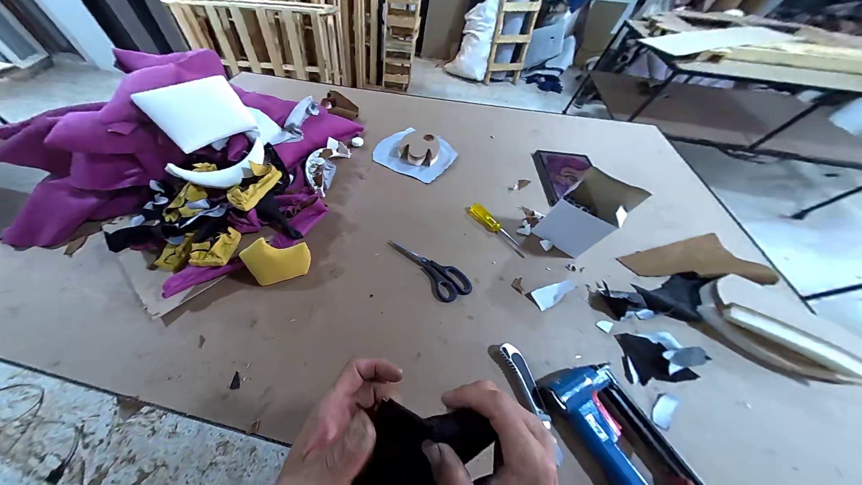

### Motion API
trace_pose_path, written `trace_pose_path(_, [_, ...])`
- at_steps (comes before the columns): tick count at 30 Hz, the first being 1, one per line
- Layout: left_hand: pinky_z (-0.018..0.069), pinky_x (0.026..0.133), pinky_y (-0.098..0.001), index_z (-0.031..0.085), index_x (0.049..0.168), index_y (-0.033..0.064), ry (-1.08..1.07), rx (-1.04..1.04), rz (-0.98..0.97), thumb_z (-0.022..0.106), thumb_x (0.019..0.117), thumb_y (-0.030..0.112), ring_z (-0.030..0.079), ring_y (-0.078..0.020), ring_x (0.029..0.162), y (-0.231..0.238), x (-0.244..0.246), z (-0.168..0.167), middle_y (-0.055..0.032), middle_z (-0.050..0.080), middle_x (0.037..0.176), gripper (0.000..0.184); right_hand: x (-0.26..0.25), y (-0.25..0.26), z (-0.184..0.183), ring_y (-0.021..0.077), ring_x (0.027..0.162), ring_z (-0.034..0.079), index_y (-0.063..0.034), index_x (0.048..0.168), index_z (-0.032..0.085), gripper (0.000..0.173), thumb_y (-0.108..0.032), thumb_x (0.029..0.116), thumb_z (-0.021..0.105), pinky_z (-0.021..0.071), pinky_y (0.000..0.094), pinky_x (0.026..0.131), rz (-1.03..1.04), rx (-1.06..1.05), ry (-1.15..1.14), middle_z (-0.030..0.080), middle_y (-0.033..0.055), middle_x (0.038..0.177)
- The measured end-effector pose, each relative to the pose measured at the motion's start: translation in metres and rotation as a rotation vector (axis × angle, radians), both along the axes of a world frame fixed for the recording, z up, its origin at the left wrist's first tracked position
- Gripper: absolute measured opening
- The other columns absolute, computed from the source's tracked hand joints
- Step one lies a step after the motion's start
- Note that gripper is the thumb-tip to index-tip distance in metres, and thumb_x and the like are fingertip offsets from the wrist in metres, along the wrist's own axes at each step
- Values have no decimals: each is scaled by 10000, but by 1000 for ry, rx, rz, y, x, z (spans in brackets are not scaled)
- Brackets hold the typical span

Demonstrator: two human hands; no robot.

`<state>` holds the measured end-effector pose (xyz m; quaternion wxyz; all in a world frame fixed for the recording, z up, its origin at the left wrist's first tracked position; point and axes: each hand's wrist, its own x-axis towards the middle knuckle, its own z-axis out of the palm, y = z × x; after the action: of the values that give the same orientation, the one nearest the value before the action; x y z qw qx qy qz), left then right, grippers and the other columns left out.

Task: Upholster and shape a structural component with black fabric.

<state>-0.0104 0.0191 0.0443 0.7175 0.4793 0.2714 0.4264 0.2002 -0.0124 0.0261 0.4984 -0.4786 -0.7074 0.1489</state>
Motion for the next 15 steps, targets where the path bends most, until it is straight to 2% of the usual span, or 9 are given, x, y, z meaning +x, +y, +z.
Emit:
trace_pose_path(1, [571, 821, -346, 556, 1287, 61, 74, 57, -48, 626, 955, 553, 664, -129, 932, 1, -2, 3, -27, 676, 1040, 598, 1, 0, -1, 87, 801, 651, -99, 1066, 642, 368, -436, 927, 694, 548, 224, 712, -13, 18, -6, 683, 37, 863])
trace_pose_path(4, [594, 753, -290, 643, 1055, 51, 267, 190, -84, 718, 954, 247, 673, -87, 878, 2, -4, 8, -28, 677, 985, 232, 7, 2, -5, 99, 787, 649, -130, 1019, 636, 302, -398, 906, 717, 541, 238, 691, 14, 138, 5, 672, 13, 855])
trace_pose_path(5, [591, 767, -287, 657, 1001, 63, 276, 222, -75, 735, 946, 226, 672, -83, 877, 1, -4, 6, -25, 679, 964, 189, 10, 4, -5, 103, 776, 644, -141, 997, 634, 284, -395, 898, 717, 539, 243, 692, 28, 201, 4, 666, 3, 847])
trace_pose_path(7, [564, 901, -343, 663, 945, 54, 262, 304, -75, 728, 956, 239, 664, -127, 967, -1, -4, 6, -48, 679, 953, 197, 19, 6, 0, 118, 776, 635, -155, 973, 618, 277, -413, 906, 692, 530, 261, 727, 65, 319, -28, 652, -3, 844])
trace_pose_path(9, [508, 932, -366, 669, 908, 36, 285, 376, -120, 687, 976, 321, 631, -162, 990, -4, -3, 8, -71, 663, 920, 293, 27, 6, 8, 133, 796, 611, -164, 990, 605, 299, -456, 940, 648, 505, 274, 765, 117, 391, -96, 624, -1, 857])
trace_pose_path(11, [481, 1007, -405, 697, 913, 43, 315, 403, -144, 645, 984, 432, 635, -169, 1005, -6, -2, 11, -68, 674, 905, 398, 32, 6, 18, 136, 808, 598, -173, 1005, 584, 307, -473, 957, 631, 489, 272, 785, 162, 422, -176, 609, -1, 864])
trace_pose_path(13, [455, 1049, -419, 722, 932, 47, 285, 406, -132, 651, 987, 393, 633, -163, 1006, -8, -1, 15, -56, 674, 888, 357, 37, 9, 26, 140, 814, 596, -175, 1001, 572, 286, -446, 947, 647, 481, 270, 796, 208, 439, -229, 608, 1, 864])
trace_pose_path(15, [448, 1037, -397, 747, 980, 41, 210, 357, -155, 642, 995, 338, 616, -157, 1014, -9, -1, 20, -51, 664, 903, 316, 41, 13, 32, 147, 822, 591, -172, 1001, 562, 277, -430, 950, 649, 477, 272, 816, 247, 457, -271, 599, 5, 865])
